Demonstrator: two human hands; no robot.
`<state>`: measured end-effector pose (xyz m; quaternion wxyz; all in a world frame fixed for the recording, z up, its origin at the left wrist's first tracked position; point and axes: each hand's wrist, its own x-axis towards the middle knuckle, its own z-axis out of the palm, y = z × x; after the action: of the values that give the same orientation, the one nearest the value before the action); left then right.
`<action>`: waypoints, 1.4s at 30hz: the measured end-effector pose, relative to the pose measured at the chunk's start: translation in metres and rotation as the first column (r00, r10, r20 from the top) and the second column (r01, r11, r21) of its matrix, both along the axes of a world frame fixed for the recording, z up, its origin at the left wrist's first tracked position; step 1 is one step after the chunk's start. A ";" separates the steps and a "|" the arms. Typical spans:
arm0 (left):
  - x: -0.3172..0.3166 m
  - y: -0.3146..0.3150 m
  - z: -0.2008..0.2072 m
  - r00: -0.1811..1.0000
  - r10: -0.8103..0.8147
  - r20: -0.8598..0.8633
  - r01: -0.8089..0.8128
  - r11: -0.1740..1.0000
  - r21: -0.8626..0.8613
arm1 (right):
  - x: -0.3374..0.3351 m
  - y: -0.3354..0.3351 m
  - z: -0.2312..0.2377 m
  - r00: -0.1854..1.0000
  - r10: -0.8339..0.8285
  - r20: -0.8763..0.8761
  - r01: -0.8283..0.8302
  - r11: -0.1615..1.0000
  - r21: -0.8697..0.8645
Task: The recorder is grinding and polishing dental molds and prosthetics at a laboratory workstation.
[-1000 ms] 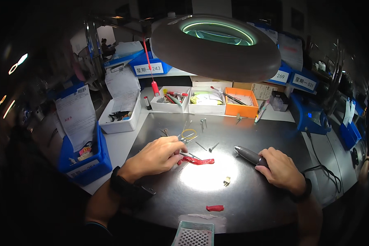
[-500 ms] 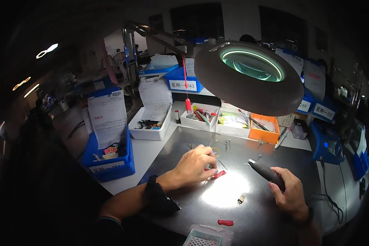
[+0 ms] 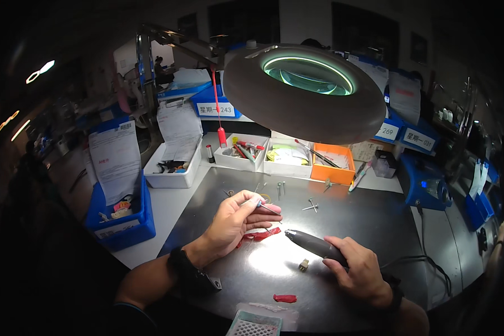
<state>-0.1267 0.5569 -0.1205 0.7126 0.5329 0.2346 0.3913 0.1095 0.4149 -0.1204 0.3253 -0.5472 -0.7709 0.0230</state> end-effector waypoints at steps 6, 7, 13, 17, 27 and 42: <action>0.010 -0.018 -0.005 0.986 -0.110 0.124 0.122 0.987 -0.100 | -0.004 0.001 0.002 0.999 -0.034 -0.029 0.034 0.999 0.012; 0.011 -0.018 -0.004 0.988 -0.088 0.124 0.102 0.989 -0.110 | -0.002 0.002 0.002 0.999 -0.033 -0.032 0.034 0.999 0.013; 0.008 -0.019 -0.004 0.987 -0.061 0.145 0.072 0.995 -0.071 | -0.005 0.001 0.003 1.000 -0.027 -0.016 0.027 1.000 0.002; 0.011 -0.018 -0.005 0.989 -0.084 0.120 0.085 0.996 0.001 | -0.005 -0.001 0.004 0.998 -0.059 -0.005 0.059 0.998 0.021; 0.019 -0.017 -0.005 0.981 -0.120 0.151 0.120 0.993 0.010 | 0.000 -0.002 0.002 0.997 -0.072 -0.037 0.075 0.994 0.080; 0.056 -0.053 0.024 0.778 -0.563 0.278 0.534 0.827 0.177 | -0.005 -0.020 0.033 0.684 -0.009 -0.730 -0.357 0.868 -0.345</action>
<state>-0.0710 0.5037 -0.0964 0.7996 0.5386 -0.0664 0.2574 0.1042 0.3950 -0.0877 0.4531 -0.4775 -0.6063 0.4462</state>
